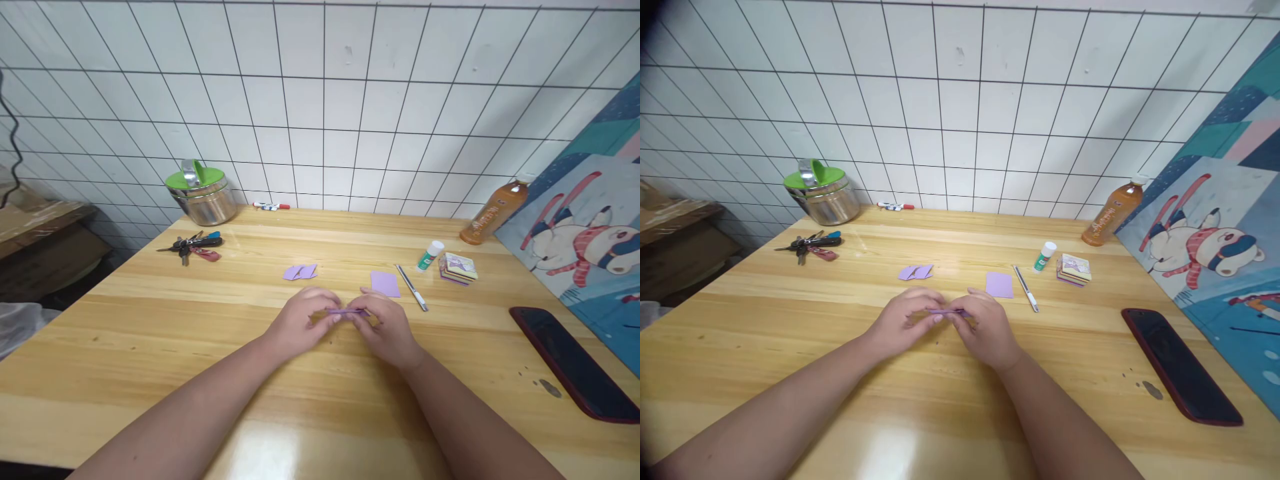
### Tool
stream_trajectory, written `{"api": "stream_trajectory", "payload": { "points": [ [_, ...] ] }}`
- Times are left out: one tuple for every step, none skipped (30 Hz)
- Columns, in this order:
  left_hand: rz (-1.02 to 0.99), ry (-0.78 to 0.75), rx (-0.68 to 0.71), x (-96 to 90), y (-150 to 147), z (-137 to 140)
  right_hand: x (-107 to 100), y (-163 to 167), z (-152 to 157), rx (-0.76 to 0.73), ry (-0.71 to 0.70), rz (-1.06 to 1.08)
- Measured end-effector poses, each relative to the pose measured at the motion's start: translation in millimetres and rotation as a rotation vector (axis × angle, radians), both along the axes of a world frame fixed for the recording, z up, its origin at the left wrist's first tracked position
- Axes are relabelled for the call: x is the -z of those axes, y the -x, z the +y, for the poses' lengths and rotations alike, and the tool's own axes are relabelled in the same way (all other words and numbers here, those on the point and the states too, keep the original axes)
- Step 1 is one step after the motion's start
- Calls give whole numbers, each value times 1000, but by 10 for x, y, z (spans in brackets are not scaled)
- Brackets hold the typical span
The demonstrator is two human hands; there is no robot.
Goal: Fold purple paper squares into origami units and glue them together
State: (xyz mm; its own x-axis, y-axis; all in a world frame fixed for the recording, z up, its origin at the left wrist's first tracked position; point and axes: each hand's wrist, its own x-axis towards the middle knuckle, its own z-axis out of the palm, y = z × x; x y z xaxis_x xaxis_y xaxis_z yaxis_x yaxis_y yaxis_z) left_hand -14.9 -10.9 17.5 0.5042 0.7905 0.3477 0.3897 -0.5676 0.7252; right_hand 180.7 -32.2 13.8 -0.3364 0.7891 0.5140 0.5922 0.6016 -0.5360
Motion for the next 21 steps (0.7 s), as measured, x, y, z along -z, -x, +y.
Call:
{"api": "stream_trajectory", "payload": {
  "points": [
    [1,88,28,-1,-13,-14,10,6,-5,12,51,-15],
    [-10,185,47,4,-28,-25,20,13,-11,16,98,-28],
    [-32,281,58,16,-43,-31,30,19,-16,10,140,-32],
    [-64,369,62,31,-57,-31,38,25,-20,-3,175,-28],
    [-102,448,63,49,-70,-25,42,29,-22,-14,196,-15],
    [-143,518,64,66,-80,-14,43,30,-23,-16,197,4],
    [-190,580,59,80,-87,0,40,29,-23,-15,176,20],
    [-240,634,54,90,-91,17,35,26,-20,-16,136,27],
    [-295,681,47,95,-92,33,29,22,-15,-26,83,20],
    [-350,723,41,96,-90,48,23,17,-9,-47,31,-1],
    [-399,759,36,93,-88,60,19,12,-2,-77,-11,-32],
    [-437,791,34,88,-85,68,17,9,5,-104,-42,-65],
    [-465,818,35,83,-82,73,18,9,12,-121,-65,-92],
    [-484,838,37,79,-79,74,20,12,17,-125,-82,-111],
    [-498,852,40,77,-77,73,24,17,21,-121,-95,-121],
    [-509,860,47,77,-77,72,28,23,23,-113,-102,-126],
    [-516,864,58,78,-76,70,32,28,24,-106,-104,-128],
    [-520,867,70,82,-77,69,36,32,26,-100,-103,-128],
    [-523,871,80,85,-77,69,40,33,28,-94,-99,-130],
    [-527,876,88,89,-78,71,46,30,33,-87,-96,-131],
    [-534,884,92,93,-77,74,53,24,40,-77,-96,-130]
  ]
}}
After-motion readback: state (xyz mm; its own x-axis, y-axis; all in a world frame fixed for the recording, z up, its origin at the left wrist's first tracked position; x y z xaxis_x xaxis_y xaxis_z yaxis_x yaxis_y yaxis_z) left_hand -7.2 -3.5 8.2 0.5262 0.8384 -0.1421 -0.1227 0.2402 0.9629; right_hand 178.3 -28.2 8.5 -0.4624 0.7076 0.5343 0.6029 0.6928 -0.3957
